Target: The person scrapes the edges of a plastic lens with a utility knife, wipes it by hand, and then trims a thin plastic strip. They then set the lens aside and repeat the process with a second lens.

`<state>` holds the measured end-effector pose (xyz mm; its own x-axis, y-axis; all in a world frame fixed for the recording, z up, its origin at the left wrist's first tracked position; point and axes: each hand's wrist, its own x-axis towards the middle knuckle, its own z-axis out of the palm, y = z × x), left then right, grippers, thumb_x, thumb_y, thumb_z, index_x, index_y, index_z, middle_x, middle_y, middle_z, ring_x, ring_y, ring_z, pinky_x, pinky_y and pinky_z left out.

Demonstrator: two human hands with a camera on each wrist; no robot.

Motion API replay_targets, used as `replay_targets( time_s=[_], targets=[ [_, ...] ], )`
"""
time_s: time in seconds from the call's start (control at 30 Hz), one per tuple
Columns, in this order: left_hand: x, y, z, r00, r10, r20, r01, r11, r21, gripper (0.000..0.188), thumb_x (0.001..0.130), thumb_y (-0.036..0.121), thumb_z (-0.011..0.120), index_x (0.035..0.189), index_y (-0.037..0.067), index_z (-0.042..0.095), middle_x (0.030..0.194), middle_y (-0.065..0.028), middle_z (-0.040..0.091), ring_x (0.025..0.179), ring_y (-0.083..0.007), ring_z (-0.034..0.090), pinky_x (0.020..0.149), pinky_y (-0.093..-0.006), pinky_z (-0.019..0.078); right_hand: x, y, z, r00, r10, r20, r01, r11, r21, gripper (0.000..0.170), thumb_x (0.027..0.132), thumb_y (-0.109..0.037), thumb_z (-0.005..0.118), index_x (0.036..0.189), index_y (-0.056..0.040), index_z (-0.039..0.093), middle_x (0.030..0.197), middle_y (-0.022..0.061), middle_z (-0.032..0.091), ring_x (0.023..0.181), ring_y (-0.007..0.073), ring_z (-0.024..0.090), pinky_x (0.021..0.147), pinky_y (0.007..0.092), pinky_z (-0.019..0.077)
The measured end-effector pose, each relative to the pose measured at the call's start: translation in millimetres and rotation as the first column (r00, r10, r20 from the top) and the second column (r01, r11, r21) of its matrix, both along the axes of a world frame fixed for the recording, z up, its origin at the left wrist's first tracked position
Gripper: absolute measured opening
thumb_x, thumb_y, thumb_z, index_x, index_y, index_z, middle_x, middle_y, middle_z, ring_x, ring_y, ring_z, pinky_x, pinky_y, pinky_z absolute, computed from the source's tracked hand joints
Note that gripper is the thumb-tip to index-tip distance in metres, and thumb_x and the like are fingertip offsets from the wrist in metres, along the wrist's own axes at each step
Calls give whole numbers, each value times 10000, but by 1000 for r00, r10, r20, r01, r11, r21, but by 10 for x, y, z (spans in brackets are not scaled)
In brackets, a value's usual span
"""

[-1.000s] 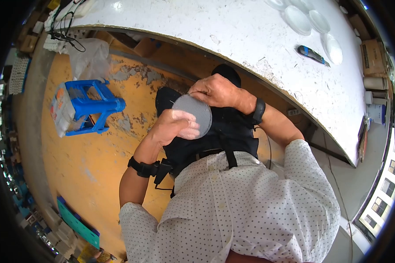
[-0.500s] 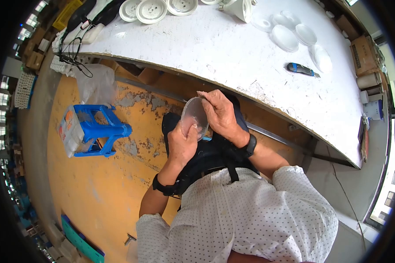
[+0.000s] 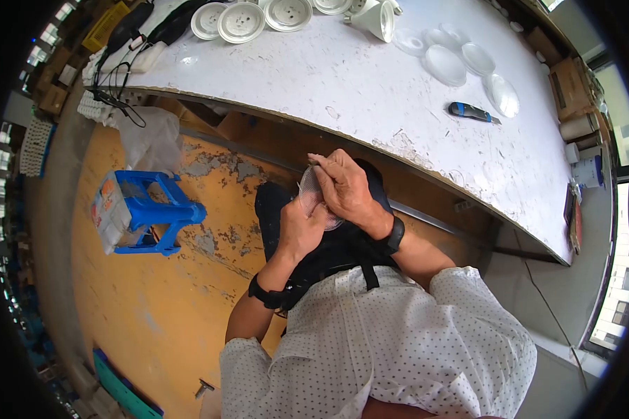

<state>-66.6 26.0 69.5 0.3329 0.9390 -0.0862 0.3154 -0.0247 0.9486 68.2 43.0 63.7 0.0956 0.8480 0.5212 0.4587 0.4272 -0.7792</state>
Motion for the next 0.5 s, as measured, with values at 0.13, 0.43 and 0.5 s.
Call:
replay_targets(
  time_s=[0.13, 0.43, 0.5],
  targets=[
    [-5, 40, -2, 999, -30, 30, 30, 1000, 0, 165, 825, 65, 568, 931, -49, 623, 785, -121, 664, 732, -136, 611, 675, -296, 486, 6, -49, 6, 984, 172, 49, -174, 984, 40, 254, 810, 44, 600, 1056, 9, 650, 692, 86, 495, 616, 211, 507, 569, 292, 444],
    [-83, 61, -12, 994, -93, -61, 87, 992, -88, 155, 813, 70, 591, 884, -65, 619, 753, -153, 659, 738, -133, 621, 640, -290, 480, 123, -27, 75, 868, 466, 169, -483, 873, 70, 323, 800, -36, 641, 1123, -26, 631, 731, 111, 553, 651, 264, 565, 569, 344, 468],
    [-75, 49, -5, 993, -73, -91, 63, 993, -100, 151, 807, 65, 596, 875, -67, 619, 740, -156, 656, 722, -140, 625, 624, -292, 479, 138, -48, 83, 844, 510, 165, -522, 853, 32, 335, 826, -51, 626, 1160, -33, 619, 730, 107, 562, 641, 265, 567, 585, 341, 475]
  ],
)
